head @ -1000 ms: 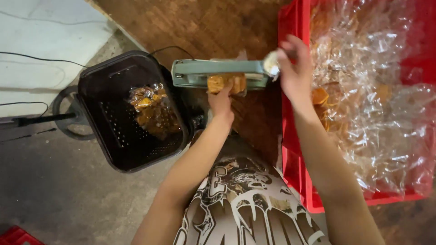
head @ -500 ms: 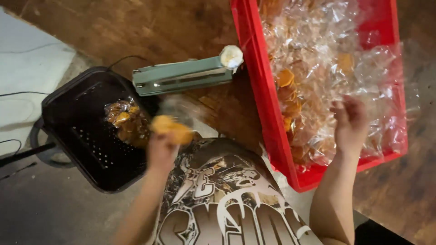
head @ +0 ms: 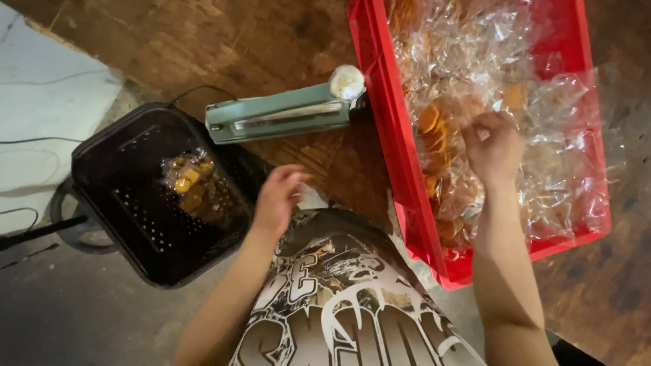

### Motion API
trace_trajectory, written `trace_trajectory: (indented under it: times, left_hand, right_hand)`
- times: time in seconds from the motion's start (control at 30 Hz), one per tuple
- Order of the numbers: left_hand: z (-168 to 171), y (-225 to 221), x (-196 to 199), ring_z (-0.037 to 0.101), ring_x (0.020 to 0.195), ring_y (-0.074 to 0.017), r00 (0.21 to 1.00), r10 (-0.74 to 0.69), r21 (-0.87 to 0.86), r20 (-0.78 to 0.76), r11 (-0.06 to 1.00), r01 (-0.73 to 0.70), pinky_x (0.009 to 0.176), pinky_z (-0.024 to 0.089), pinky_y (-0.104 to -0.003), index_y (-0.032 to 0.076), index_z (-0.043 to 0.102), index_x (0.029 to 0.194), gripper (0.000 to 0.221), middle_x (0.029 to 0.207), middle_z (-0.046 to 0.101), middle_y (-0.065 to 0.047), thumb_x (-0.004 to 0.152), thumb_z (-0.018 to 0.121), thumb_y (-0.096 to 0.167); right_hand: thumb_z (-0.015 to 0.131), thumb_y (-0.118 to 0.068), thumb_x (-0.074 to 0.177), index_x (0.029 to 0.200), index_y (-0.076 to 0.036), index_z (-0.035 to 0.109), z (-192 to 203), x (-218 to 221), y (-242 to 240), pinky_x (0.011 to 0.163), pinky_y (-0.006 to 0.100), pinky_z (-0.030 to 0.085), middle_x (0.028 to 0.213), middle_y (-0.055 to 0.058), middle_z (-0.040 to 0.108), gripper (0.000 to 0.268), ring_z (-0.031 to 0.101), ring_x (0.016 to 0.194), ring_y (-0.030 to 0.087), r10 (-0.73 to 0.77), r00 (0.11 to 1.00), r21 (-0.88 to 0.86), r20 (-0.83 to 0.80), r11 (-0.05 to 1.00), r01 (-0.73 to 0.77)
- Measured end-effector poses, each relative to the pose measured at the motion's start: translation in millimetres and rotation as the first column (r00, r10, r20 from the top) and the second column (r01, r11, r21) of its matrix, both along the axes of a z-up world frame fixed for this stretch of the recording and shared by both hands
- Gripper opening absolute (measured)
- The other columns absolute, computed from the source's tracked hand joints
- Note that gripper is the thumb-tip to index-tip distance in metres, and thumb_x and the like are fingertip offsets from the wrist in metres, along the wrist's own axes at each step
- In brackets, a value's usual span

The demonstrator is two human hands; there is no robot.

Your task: The person sets a container and a crate of packaged snacks by the table, then repeatedly seals plastic bags of snacks using a heat sealer.

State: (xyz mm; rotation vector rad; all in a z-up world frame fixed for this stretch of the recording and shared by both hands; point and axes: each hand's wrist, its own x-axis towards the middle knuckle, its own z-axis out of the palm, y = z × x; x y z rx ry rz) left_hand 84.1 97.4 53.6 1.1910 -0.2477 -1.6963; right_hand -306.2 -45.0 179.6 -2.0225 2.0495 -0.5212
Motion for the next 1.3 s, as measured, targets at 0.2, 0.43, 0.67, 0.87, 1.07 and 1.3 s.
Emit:
trace_trajectory:
  times: [0.2,0.43,0.67,0.87,1.07,1.3]
  left_hand:
    - [78.7,-45.8,-62.0,0.065,0.120,-0.0190,0.901,-0.396,-0.301,-0.179,0.894,0.333,0.104,0.053,-0.036,0.010,0.053,0.141,0.047,0.138,0.062,-0.009,0.099,0.065,0.029]
    - [61.1,-68.7,-102.6,0.066,0.114,-0.0188,0.748,-0.405,-0.323,-0.526,0.909,0.264,0.096,0.055,-0.036,0.010,0.056,0.141,0.045,0.131,0.066,-0.007,0.101,0.071,0.024]
    - [-20.0,-71.7,-96.4,0.073,0.091,-0.0205,0.933,-0.235,0.126,-0.274,0.953,0.277,0.076,0.062,-0.037,0.010,0.066,0.126,0.039,0.110,0.074,-0.005,0.090,0.077,0.021]
    - [-57.8,-98.4,-84.7,0.068,0.097,-0.0167,0.916,0.345,0.272,-0.206,0.919,-0.285,0.076,0.059,-0.035,0.020,0.064,0.120,0.034,0.109,0.069,0.001,0.088,0.076,0.020]
    - [-55.5,-111.5,-61.7,0.066,0.101,-0.0174,0.765,0.601,0.274,-0.233,0.795,-0.541,0.085,0.053,-0.035,0.018,0.065,0.121,0.030,0.113,0.070,0.000,0.092,0.074,0.021]
    - [-55.4,-104.9,-51.2,0.066,0.102,-0.0143,0.735,0.655,0.279,-0.176,0.749,-0.601,0.081,0.054,-0.033,0.018,0.064,0.123,0.032,0.114,0.069,0.003,0.092,0.074,0.018]
  right_hand:
    - [0.075,-0.009,0.109,0.101,0.001,0.072,89.1,29.0,24.1,0.089,0.036,0.055,0.107,0.011,0.076,0.013,0.072,0.101,0.021,0.219,0.896,-0.070,0.387,0.976,-0.208]
    - [0.064,-0.009,0.106,0.101,-0.005,0.072,88.8,58.5,39.4,0.076,0.031,0.061,0.096,0.007,0.077,0.010,0.076,0.086,0.016,0.148,0.750,0.128,0.645,0.947,-0.296]
    - [0.066,-0.027,0.103,0.109,-0.003,0.070,35.9,65.4,25.0,0.062,0.031,0.053,0.086,0.008,0.076,0.025,0.070,0.069,0.016,-0.172,0.939,0.381,0.297,0.923,0.048]
    - [0.065,-0.027,0.108,0.107,-0.003,0.067,12.0,66.6,-11.7,0.064,0.030,0.052,0.082,0.009,0.072,0.025,0.066,0.072,0.015,-0.111,0.853,0.338,0.510,0.938,-0.080]
    - [0.068,-0.010,0.103,0.113,-0.005,0.067,13.9,130.9,-48.0,0.085,0.040,0.054,0.103,0.015,0.072,0.011,0.070,0.093,0.030,0.394,0.886,-0.187,0.243,0.916,-0.356]
    - [0.063,-0.027,0.095,0.121,-0.012,0.067,-42.0,234.2,-108.2,0.092,0.057,0.047,0.118,0.013,0.067,0.031,0.060,0.110,0.040,0.528,0.826,-0.147,-0.197,0.817,-0.557]
